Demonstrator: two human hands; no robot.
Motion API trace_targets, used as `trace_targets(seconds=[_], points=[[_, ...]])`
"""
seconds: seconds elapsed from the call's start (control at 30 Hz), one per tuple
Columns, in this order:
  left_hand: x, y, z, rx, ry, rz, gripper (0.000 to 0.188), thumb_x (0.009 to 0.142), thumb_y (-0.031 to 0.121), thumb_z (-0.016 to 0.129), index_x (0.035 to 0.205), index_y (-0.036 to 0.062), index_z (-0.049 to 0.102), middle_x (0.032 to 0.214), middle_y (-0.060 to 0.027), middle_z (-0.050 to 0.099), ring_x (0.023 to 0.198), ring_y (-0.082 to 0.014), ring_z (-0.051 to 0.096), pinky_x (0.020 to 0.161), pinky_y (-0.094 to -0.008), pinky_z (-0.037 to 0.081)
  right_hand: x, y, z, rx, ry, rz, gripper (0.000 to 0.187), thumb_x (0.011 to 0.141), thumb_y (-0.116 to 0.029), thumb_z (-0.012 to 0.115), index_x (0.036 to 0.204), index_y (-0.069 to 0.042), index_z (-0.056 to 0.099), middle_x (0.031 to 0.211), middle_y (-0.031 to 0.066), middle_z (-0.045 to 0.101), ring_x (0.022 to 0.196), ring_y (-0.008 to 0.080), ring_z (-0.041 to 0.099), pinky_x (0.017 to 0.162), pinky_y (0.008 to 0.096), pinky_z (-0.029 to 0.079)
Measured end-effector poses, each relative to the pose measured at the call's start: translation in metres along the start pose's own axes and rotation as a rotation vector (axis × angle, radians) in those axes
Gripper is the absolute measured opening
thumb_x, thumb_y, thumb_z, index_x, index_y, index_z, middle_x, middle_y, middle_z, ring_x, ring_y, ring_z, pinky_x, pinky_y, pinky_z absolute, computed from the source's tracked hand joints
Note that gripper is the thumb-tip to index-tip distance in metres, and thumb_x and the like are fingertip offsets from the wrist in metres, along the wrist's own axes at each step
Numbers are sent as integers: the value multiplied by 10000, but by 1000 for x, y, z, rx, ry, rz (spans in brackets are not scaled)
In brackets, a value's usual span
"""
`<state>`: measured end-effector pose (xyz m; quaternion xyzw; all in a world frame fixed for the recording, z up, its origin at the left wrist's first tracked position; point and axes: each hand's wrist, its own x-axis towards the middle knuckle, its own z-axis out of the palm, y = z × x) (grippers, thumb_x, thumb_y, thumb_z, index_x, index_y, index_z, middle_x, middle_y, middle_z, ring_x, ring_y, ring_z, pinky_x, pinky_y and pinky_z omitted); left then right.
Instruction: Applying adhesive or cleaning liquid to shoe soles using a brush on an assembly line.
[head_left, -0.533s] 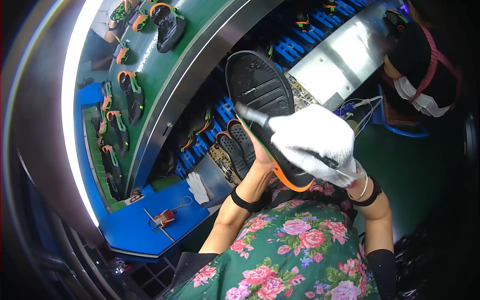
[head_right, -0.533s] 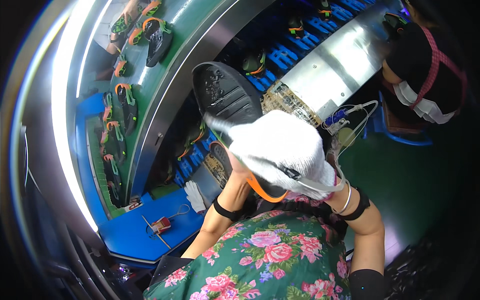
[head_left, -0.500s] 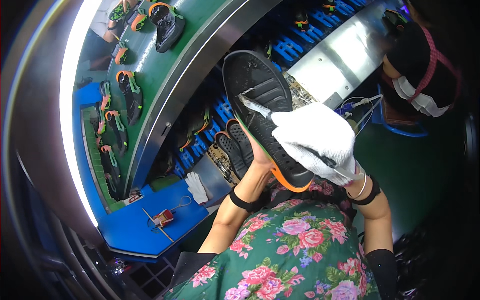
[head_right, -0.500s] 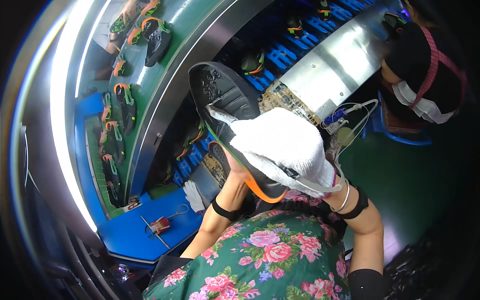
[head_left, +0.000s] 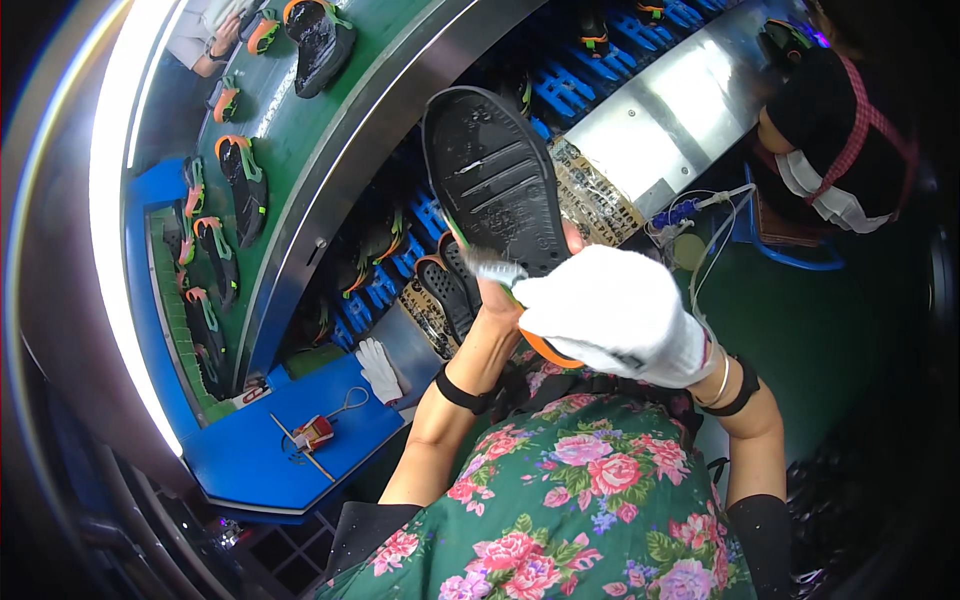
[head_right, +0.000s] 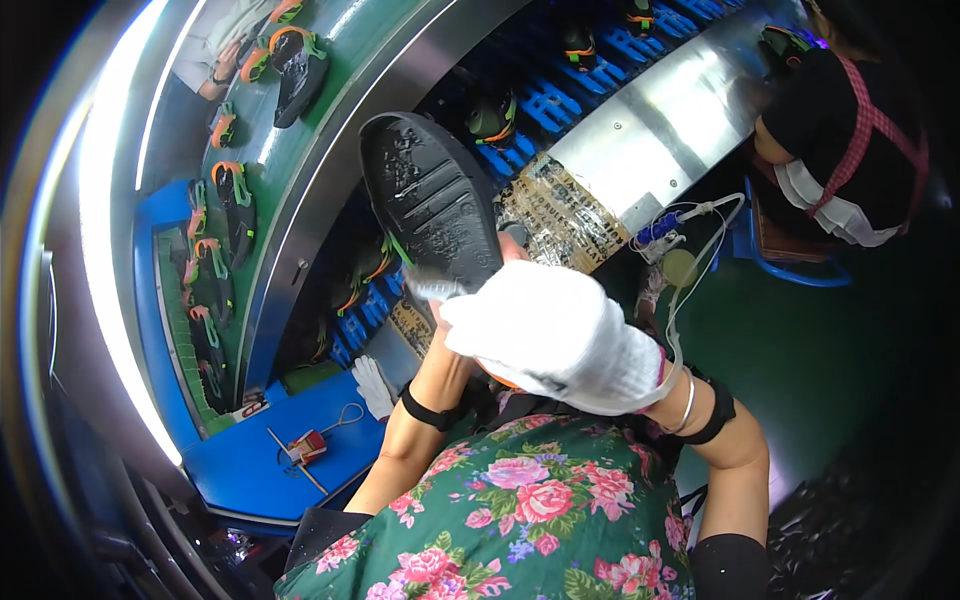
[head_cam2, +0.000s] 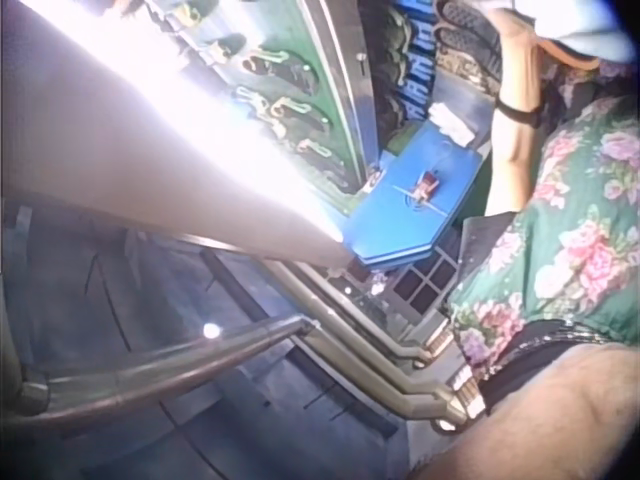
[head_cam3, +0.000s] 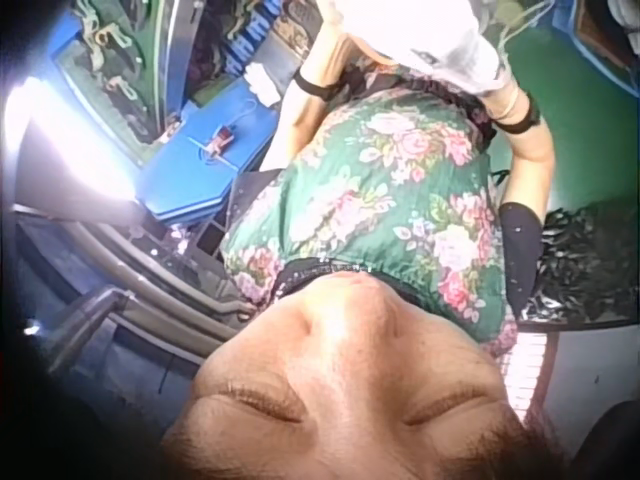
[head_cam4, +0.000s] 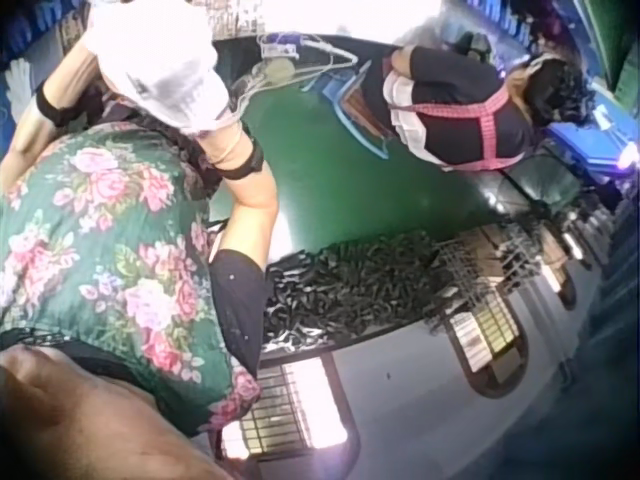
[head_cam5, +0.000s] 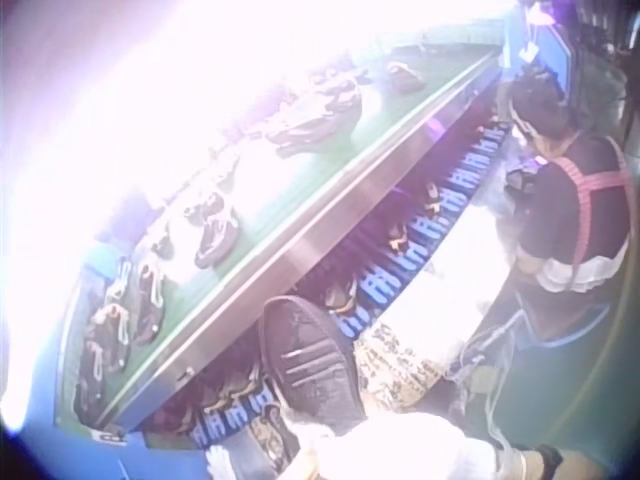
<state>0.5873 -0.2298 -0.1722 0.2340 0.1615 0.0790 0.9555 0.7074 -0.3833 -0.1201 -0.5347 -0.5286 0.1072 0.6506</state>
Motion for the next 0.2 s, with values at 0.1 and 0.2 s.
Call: trace_targets(seconds=[0.1,0.2], points=[[3,8,11,145,10,18,952,886,893,363,1212,27,587,1001,-157,659,852,-214,655,709,-353,556,8,3,-13,29,53,52,270,736,-11,854,997,-54,795,989,108,788,826,260,740,727,368,585],[-2,2,4,-32,281,99,964,921,858,357,1379,35,568,1134,-168,673,966,-215,666,820,-363,578,12,7,-22,-114,80,33,308,751,-25,858,1046,-91,801,1052,126,786,896,293,749,795,368,595]])
